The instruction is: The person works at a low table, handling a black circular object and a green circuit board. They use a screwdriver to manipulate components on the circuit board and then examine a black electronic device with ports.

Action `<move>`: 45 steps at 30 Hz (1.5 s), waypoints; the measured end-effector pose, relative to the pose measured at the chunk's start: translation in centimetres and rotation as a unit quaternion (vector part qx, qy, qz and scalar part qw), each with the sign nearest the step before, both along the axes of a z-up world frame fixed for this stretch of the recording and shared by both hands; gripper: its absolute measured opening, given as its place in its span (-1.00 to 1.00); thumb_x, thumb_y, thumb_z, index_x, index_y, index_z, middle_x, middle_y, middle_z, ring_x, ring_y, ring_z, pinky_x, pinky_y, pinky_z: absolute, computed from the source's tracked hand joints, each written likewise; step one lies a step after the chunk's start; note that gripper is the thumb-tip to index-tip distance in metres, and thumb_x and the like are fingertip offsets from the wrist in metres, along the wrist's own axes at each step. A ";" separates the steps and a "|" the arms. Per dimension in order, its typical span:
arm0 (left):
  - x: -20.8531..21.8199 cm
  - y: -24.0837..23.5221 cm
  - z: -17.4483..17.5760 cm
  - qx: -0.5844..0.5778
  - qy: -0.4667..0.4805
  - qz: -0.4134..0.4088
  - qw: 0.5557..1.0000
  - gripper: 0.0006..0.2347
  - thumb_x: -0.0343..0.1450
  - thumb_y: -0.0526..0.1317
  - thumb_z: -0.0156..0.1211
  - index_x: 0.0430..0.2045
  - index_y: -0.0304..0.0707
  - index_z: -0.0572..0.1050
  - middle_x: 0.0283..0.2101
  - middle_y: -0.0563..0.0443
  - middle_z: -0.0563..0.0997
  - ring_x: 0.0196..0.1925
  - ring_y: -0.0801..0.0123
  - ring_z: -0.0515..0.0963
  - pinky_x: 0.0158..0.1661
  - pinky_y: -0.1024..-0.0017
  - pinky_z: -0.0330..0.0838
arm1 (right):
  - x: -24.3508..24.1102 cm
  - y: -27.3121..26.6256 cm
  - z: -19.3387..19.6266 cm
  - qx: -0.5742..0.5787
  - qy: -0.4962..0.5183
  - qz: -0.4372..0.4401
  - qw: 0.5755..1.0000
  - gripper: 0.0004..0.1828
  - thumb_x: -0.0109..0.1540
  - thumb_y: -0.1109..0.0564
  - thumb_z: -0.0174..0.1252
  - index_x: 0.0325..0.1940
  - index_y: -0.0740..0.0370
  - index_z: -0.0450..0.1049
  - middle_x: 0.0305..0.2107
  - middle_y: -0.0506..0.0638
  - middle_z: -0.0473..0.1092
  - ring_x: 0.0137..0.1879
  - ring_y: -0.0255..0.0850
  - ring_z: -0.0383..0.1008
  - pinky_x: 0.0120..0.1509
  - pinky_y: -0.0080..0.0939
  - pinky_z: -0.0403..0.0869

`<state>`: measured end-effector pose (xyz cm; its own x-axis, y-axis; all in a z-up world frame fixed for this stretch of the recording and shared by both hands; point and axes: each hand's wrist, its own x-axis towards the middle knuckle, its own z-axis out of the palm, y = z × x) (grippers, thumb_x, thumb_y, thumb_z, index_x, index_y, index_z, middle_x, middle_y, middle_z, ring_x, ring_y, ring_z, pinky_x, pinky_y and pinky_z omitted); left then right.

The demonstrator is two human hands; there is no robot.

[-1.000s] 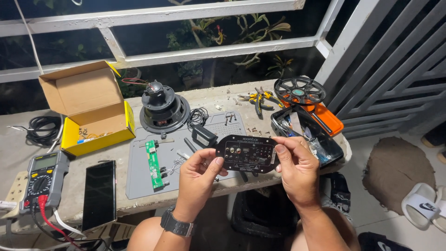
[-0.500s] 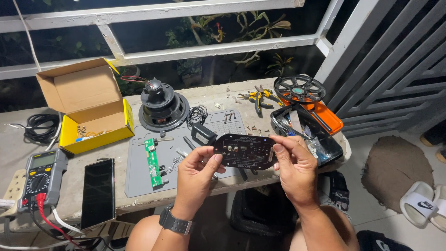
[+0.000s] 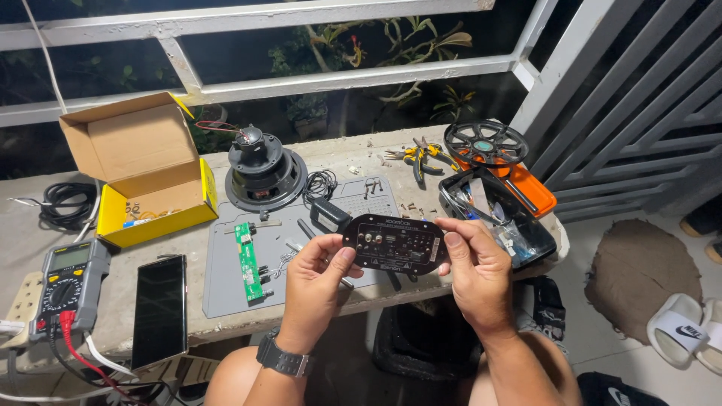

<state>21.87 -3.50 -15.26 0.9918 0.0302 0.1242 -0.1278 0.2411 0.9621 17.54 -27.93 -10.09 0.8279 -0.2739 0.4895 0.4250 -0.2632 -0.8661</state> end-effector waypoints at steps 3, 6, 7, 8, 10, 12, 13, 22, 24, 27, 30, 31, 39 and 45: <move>0.0 0.1 0.0 -0.026 0.001 -0.011 1.000 -0.88 0.56 -0.31 0.46 -0.07 -0.20 0.67 -0.28 0.11 0.68 -0.39 0.24 0.86 -0.23 0.48 0.64 | 0.2 -0.2 -0.5 0.035 0.010 -0.004 0.999 -0.72 0.57 0.18 0.14 0.26 0.30 0.68 -0.02 0.09 0.58 -0.37 -0.24 0.58 -0.25 -0.38 0.68; 0.1 0.2 0.4 -0.044 0.005 -0.013 0.999 -0.90 0.57 -0.31 0.44 -0.07 -0.21 0.66 -0.28 0.07 0.68 -0.39 0.23 0.85 -0.23 0.46 0.66 | 0.5 -0.3 -0.9 0.066 0.024 -0.016 0.997 -0.76 0.58 0.14 0.15 0.20 0.30 0.66 -0.17 0.06 0.57 -0.28 -0.24 0.59 -0.20 -0.35 0.69; 0.0 0.2 0.5 -0.047 0.007 -0.012 0.999 -0.90 0.57 -0.30 0.44 -0.08 -0.22 0.66 -0.27 0.06 0.69 -0.38 0.23 0.85 -0.22 0.45 0.68 | 0.5 -0.3 -1.0 0.076 0.030 -0.023 0.996 -0.80 0.58 0.14 0.16 0.11 0.28 0.65 -0.22 0.03 0.54 -0.16 -0.28 0.55 -0.16 -0.34 0.69; 0.0 0.3 0.6 -0.047 0.008 -0.012 0.999 -0.90 0.57 -0.30 0.44 -0.08 -0.22 0.66 -0.27 0.06 0.69 -0.38 0.23 0.85 -0.22 0.45 0.68 | 0.6 -0.5 -1.1 0.076 0.030 -0.023 0.996 -0.80 0.58 0.14 0.16 0.11 0.28 0.65 -0.22 0.03 0.54 -0.16 -0.28 0.55 -0.16 -0.34 0.69; -0.1 0.4 0.9 -0.041 0.002 -0.013 0.999 -0.91 0.58 -0.29 0.42 -0.08 -0.24 0.66 -0.27 0.04 0.71 -0.37 0.25 0.84 -0.23 0.45 0.69 | 0.7 -0.7 -1.2 0.072 0.026 -0.011 0.997 -0.77 0.60 0.14 0.05 0.01 0.26 0.59 -0.26 0.08 0.50 -0.22 -0.24 0.55 -0.17 -0.34 0.62; 0.1 0.5 0.7 -0.058 -0.003 -0.012 0.998 -0.91 0.59 -0.31 0.41 -0.07 -0.27 0.66 -0.23 0.02 0.70 -0.37 0.22 0.83 -0.22 0.42 0.72 | 0.7 -0.8 -1.5 0.104 0.028 0.012 0.994 -0.75 0.60 0.11 0.00 -0.05 0.24 0.53 -0.21 0.07 0.46 -0.16 -0.22 0.55 -0.15 -0.30 0.62; 0.2 0.5 0.6 -0.076 -0.009 -0.012 0.997 -0.91 0.59 -0.33 0.40 -0.07 -0.30 0.66 -0.20 0.00 0.69 -0.36 0.20 0.82 -0.21 0.40 0.74 | 0.6 -0.8 -1.7 0.136 0.029 0.035 0.990 -0.71 0.60 0.08 -0.05 -0.11 0.22 0.47 -0.16 0.05 0.42 -0.10 -0.21 0.55 -0.13 -0.26 0.61; 1.1 1.5 -0.3 -0.129 -0.002 0.014 0.992 -0.87 0.59 -0.35 0.40 -0.02 -0.30 0.61 -0.29 0.00 0.63 -0.37 0.20 0.80 -0.24 0.40 0.75 | 0.3 -0.2 -0.8 0.018 -0.035 0.076 0.996 -0.43 0.61 -0.15 0.04 -0.41 0.18 0.38 -0.50 -0.04 0.34 -0.33 -0.25 0.43 -0.09 -0.25 0.46; 1.1 1.5 -0.3 -0.133 0.002 0.013 0.991 -0.88 0.59 -0.36 0.39 -0.02 -0.30 0.61 -0.27 -0.01 0.63 -0.37 0.18 0.79 -0.24 0.39 0.76 | 0.7 -0.3 -2.2 0.029 -0.008 0.045 0.999 -0.80 0.51 0.04 0.21 -0.09 0.18 0.44 -0.29 0.00 0.44 -0.17 -0.29 0.52 -0.14 -0.28 0.61; 1.0 1.5 -0.2 -0.139 0.007 0.012 0.990 -0.87 0.59 -0.37 0.39 -0.02 -0.32 0.61 -0.26 -0.02 0.64 -0.37 0.17 0.79 -0.24 0.37 0.77 | 0.9 0.1 -2.4 0.050 0.020 0.030 0.998 -0.66 0.43 0.22 0.34 0.29 0.21 0.52 -0.08 0.05 0.58 -0.07 -0.30 0.62 -0.16 -0.33 0.71; 1.0 1.3 -0.2 -0.130 0.009 0.014 0.991 -0.87 0.58 -0.36 0.41 -0.02 -0.32 0.62 -0.24 -0.02 0.64 -0.38 0.16 0.79 -0.23 0.35 0.79 | 0.7 0.7 -1.8 0.066 0.030 0.046 0.996 -0.61 0.46 0.22 0.26 0.39 0.28 0.54 -0.12 0.05 0.59 -0.17 -0.27 0.61 -0.17 -0.34 0.67; 0.9 1.3 -0.3 -0.119 0.008 0.015 0.993 -0.86 0.57 -0.34 0.42 -0.03 -0.31 0.63 -0.23 -0.01 0.64 -0.37 0.16 0.78 -0.22 0.34 0.80 | 0.6 0.8 -1.6 0.071 0.038 0.048 0.996 -0.59 0.47 0.22 0.24 0.42 0.30 0.54 -0.15 0.03 0.56 -0.20 -0.29 0.58 -0.20 -0.35 0.68; 0.5 0.8 0.6 -0.079 0.001 0.008 0.997 -0.91 0.57 -0.33 0.43 -0.09 -0.30 0.66 -0.21 0.03 0.67 -0.37 0.18 0.83 -0.23 0.40 0.75 | 0.9 0.5 -2.4 0.054 0.024 0.043 0.997 -0.64 0.43 0.30 0.28 0.33 0.34 0.57 -0.24 0.06 0.57 -0.29 -0.23 0.69 -0.14 -0.27 0.79; 0.5 0.8 0.4 -0.068 -0.006 0.012 0.998 -0.91 0.57 -0.35 0.43 -0.09 -0.28 0.67 -0.22 0.05 0.68 -0.37 0.19 0.83 -0.22 0.39 0.77 | 0.9 0.4 -2.5 0.054 0.017 0.043 0.997 -0.65 0.41 0.30 0.31 0.30 0.34 0.59 -0.27 0.07 0.57 -0.28 -0.21 0.74 -0.11 -0.23 0.84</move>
